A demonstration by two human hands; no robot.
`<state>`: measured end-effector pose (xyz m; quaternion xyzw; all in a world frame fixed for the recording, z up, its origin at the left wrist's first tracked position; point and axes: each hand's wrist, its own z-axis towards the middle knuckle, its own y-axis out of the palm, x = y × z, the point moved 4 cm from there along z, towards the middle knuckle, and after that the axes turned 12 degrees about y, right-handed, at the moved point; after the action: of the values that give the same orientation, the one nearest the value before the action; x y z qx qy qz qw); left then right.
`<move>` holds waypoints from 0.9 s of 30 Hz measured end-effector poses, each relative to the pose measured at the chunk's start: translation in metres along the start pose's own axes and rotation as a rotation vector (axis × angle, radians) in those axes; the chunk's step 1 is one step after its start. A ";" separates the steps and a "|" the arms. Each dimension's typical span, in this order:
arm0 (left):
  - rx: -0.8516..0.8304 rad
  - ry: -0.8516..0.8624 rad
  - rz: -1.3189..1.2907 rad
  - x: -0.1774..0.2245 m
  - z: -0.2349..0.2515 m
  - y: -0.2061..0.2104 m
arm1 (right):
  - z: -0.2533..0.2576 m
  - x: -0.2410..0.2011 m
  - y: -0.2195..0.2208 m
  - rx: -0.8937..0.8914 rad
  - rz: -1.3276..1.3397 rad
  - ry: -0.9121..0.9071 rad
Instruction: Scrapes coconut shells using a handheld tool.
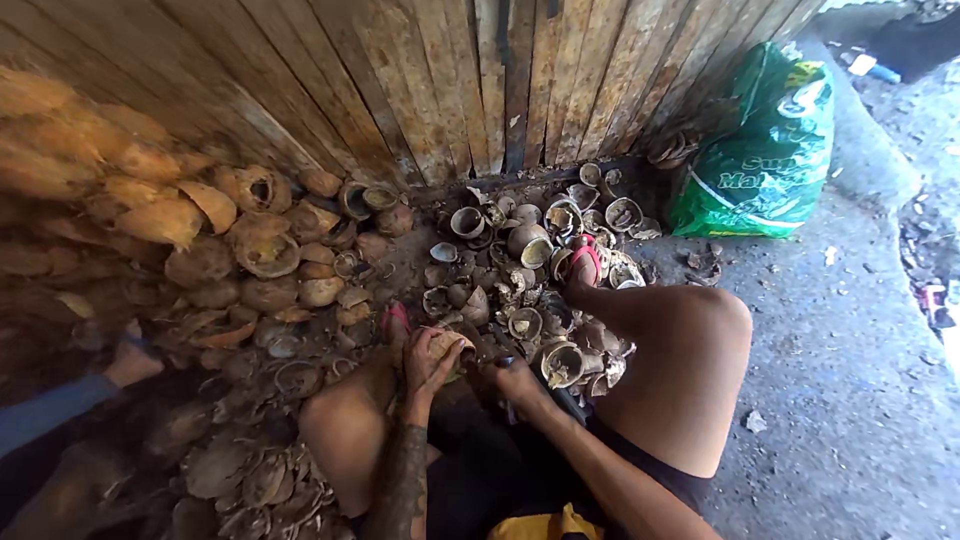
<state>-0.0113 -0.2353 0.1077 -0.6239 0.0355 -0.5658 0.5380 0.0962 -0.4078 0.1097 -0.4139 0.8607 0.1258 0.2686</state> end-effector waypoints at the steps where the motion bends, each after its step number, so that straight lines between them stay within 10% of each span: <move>1: 0.049 0.004 -0.043 -0.004 0.000 0.002 | 0.001 -0.002 -0.001 -0.026 0.056 0.069; 15: 0.263 -0.051 -0.367 -0.028 0.004 0.008 | -0.004 0.042 0.051 -0.198 1.101 0.370; 23: 0.293 -0.056 -0.396 -0.028 -0.001 0.006 | -0.001 0.039 0.034 -0.087 0.549 0.071; 27: 0.307 -0.059 -0.394 -0.029 0.000 0.008 | -0.003 0.057 0.059 -0.129 0.969 0.217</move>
<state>-0.0167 -0.2196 0.0824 -0.5460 -0.1889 -0.6400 0.5066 0.0198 -0.4091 0.0797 0.0068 0.9674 0.2452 0.0622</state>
